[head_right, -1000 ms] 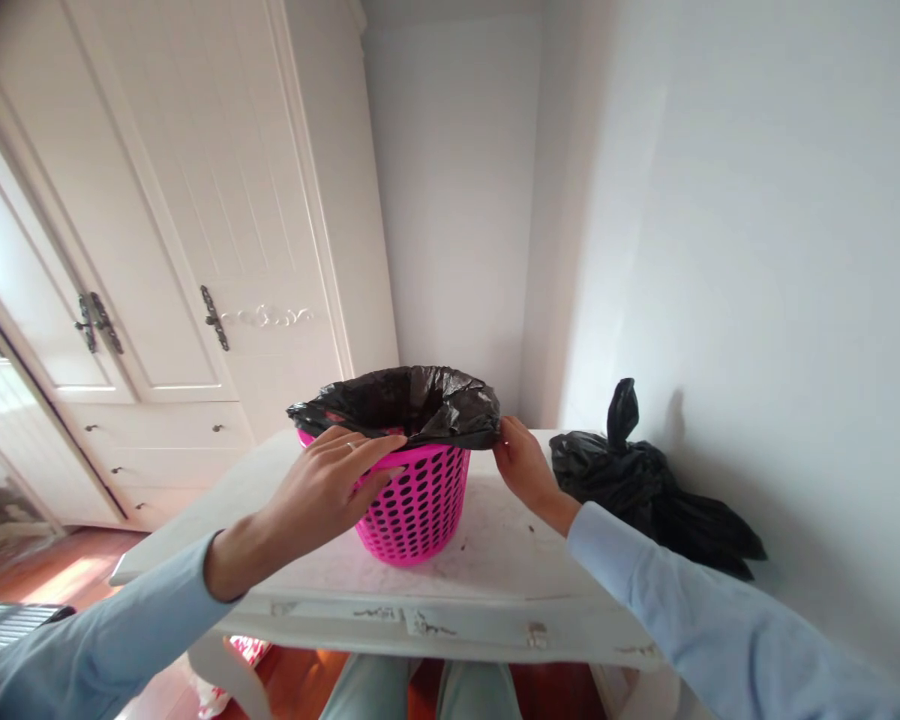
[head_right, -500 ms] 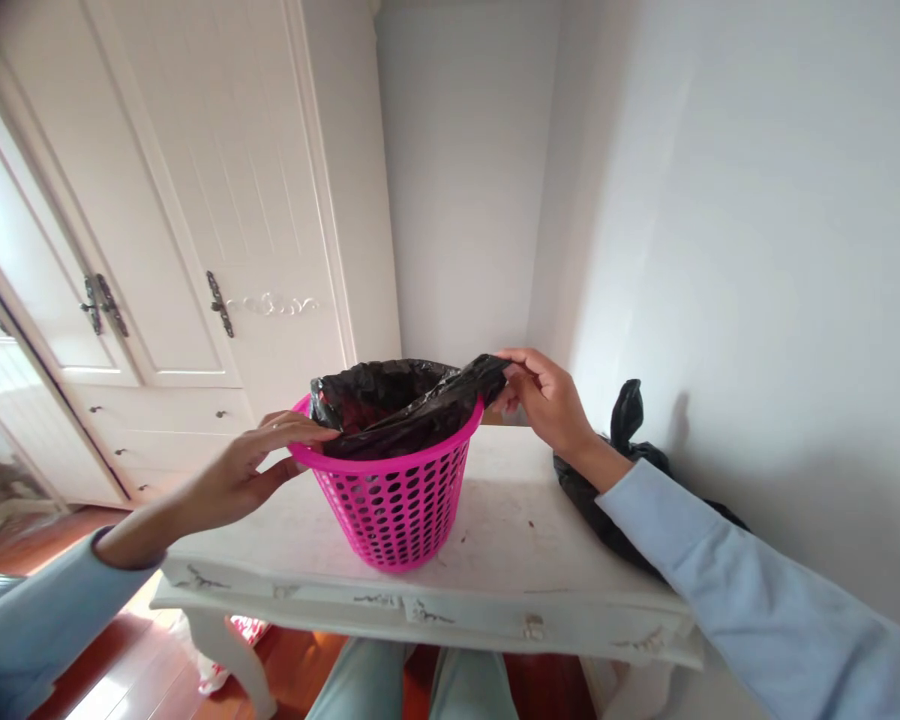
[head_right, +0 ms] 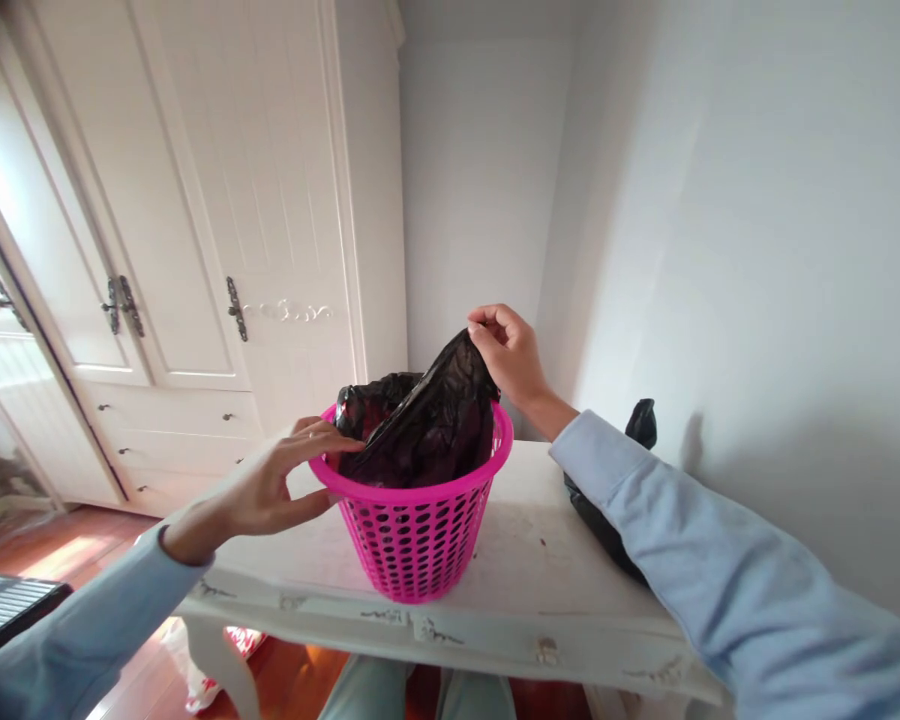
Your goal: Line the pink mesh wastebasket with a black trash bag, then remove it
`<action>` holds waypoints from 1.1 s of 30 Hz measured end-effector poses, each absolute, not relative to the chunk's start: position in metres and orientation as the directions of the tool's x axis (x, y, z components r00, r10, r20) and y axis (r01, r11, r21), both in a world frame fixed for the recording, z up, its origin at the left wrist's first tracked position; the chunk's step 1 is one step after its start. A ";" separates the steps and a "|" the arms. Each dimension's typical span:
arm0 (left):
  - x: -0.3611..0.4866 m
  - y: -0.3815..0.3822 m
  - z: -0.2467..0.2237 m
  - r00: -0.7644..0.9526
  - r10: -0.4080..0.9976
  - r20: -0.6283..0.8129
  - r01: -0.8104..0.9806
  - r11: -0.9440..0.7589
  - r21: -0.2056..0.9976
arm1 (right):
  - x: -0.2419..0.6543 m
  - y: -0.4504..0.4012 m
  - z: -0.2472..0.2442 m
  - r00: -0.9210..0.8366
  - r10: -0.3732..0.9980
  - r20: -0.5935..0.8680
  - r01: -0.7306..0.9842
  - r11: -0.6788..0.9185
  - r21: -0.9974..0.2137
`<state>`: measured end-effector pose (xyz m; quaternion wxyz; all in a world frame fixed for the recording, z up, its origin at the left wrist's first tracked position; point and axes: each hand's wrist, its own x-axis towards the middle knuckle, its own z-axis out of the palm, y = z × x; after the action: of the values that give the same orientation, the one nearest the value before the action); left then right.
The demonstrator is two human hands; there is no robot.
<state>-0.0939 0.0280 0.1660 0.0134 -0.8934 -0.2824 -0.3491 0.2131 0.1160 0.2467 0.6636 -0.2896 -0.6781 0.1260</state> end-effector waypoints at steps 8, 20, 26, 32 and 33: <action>-0.076 0.022 0.165 0.572 0.514 0.639 0.562 -0.813 0.151 | 0.166 0.103 0.273 -0.215 0.490 0.845 0.055 0.870 -0.490; -0.050 0.022 0.160 0.503 0.562 0.657 0.611 -0.769 0.190 | 0.149 0.042 0.294 -0.494 0.488 0.720 -0.169 0.758 -0.630; -0.047 0.020 0.157 0.478 0.597 0.644 0.628 -0.745 0.225 | 0.199 0.003 0.308 -0.408 0.479 0.778 -0.095 0.825 -0.557; -0.043 0.021 0.152 0.428 0.577 0.696 0.643 -0.735 0.214 | 0.242 -0.014 0.315 -0.164 0.528 0.833 0.071 0.849 -0.524; -0.043 0.022 0.152 0.425 0.573 0.701 0.639 -0.738 0.215 | 0.247 -0.012 0.315 -0.112 0.550 0.828 0.085 0.835 -0.543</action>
<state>-0.0429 0.0220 0.1518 0.0419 -0.8432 -0.3594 -0.3976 0.2470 -0.0124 0.3151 0.6290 -0.2196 -0.7225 0.1849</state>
